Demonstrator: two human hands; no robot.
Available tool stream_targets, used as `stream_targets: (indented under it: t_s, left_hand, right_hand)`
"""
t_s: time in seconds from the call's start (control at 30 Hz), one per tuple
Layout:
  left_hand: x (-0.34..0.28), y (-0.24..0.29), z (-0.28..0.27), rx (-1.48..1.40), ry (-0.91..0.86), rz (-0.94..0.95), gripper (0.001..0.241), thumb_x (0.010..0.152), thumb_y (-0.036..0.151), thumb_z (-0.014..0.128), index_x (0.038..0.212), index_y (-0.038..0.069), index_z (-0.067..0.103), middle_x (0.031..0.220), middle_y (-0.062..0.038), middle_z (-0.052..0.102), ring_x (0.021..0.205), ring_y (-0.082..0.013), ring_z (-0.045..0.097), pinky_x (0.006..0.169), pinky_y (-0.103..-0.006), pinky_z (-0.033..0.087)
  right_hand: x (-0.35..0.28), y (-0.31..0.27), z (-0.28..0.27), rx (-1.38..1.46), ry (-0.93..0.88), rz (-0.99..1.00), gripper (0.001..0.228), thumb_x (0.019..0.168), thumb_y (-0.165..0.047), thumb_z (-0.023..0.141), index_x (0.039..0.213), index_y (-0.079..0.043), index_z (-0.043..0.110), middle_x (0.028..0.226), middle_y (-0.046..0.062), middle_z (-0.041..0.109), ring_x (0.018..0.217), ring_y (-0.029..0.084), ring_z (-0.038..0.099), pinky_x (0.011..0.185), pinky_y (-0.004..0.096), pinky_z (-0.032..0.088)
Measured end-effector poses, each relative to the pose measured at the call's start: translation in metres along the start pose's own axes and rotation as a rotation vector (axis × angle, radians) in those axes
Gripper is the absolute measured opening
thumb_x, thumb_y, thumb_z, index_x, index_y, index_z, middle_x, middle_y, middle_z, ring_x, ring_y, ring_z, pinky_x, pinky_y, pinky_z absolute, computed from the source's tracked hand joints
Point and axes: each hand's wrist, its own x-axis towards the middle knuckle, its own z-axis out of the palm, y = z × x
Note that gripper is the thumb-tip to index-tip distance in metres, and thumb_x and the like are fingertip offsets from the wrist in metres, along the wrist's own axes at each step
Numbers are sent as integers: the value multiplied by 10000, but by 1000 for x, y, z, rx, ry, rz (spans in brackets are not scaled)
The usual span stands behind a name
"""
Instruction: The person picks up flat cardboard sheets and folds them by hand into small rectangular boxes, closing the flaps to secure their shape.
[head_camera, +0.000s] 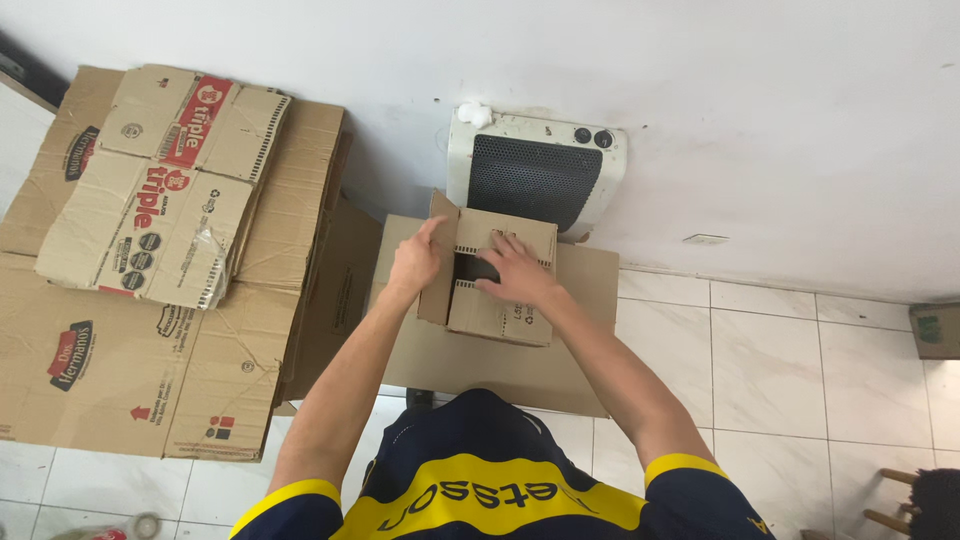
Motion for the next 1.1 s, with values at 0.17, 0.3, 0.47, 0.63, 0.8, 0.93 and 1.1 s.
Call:
stream_targets:
  t_s: [0.17, 0.3, 0.47, 0.63, 0.8, 0.93, 1.1]
  left_hand:
    - [-2, 0, -9, -13, -18, 71, 397, 1119, 208, 484, 1464, 322, 645, 1380, -39, 758, 1302, -344, 705, 1151, -564, 571]
    - [-19, 12, -37, -230, -271, 203, 392, 1042, 189, 560, 1388, 246, 735, 1556, -84, 514, 1469, -417, 506, 1260, -598, 428]
    - [-50, 38, -70, 163, -498, 266, 585, 903, 178, 771, 1465, 320, 694, 1857, -162, 95, 1626, -429, 365, 1336, -601, 346]
    - [-40, 19, -42, 513, -296, 405, 616, 907, 575, 825, 1476, 409, 658, 1836, -100, 168, 1534, -403, 497, 1305, -604, 407]
    - [5, 3, 17, 514, -147, 317, 524, 802, 733, 807, 1121, 326, 724, 1818, -86, 259, 1443, -401, 603, 1254, -647, 422]
    - [10, 17, 39, 500, -90, 290, 546, 795, 635, 877, 1171, 285, 691, 1794, -121, 260, 1455, -435, 578, 1227, -667, 441]
    - [-10, 56, 39, 659, -144, 321, 890, 833, 542, 913, 1550, 334, 429, 1776, -170, 235, 1550, -412, 451, 1248, -621, 438]
  right_hand:
    - [-8, -25, -3, 68, -191, 71, 1186, 743, -823, 808, 1718, -305, 376, 1849, 205, -100, 1677, 510, -100, 1304, 763, -19]
    - [-4, -26, 1, 9, -243, 63, 1013, 771, -536, 922, 1642, -241, 496, 1829, 262, -130, 1655, 549, -151, 1289, 781, -18]
    - [9, -2, 21, 77, -235, 54, 842, 780, -402, 966, 1492, -174, 579, 1829, 252, -93, 1665, 524, -152, 1300, 767, -33]
    - [-11, 3, 10, 102, -198, -179, 487, 845, -384, 932, 1211, -162, 701, 1822, 136, 238, 1694, 467, 18, 1296, 800, -31]
    - [-37, 3, 11, 37, -122, -239, 328, 924, -231, 843, 934, -108, 539, 1726, 140, 415, 1676, 421, 203, 1320, 788, 122]
    - [-29, 37, 52, 57, 59, -297, 385, 907, -201, 857, 967, -142, 482, 1589, 78, 520, 1625, 350, 320, 1330, 717, 242]
    - [-19, 51, 83, 78, 73, -137, 535, 963, -432, 829, 1334, -149, 568, 1582, 57, 476, 1615, 287, 345, 1385, 567, 249]
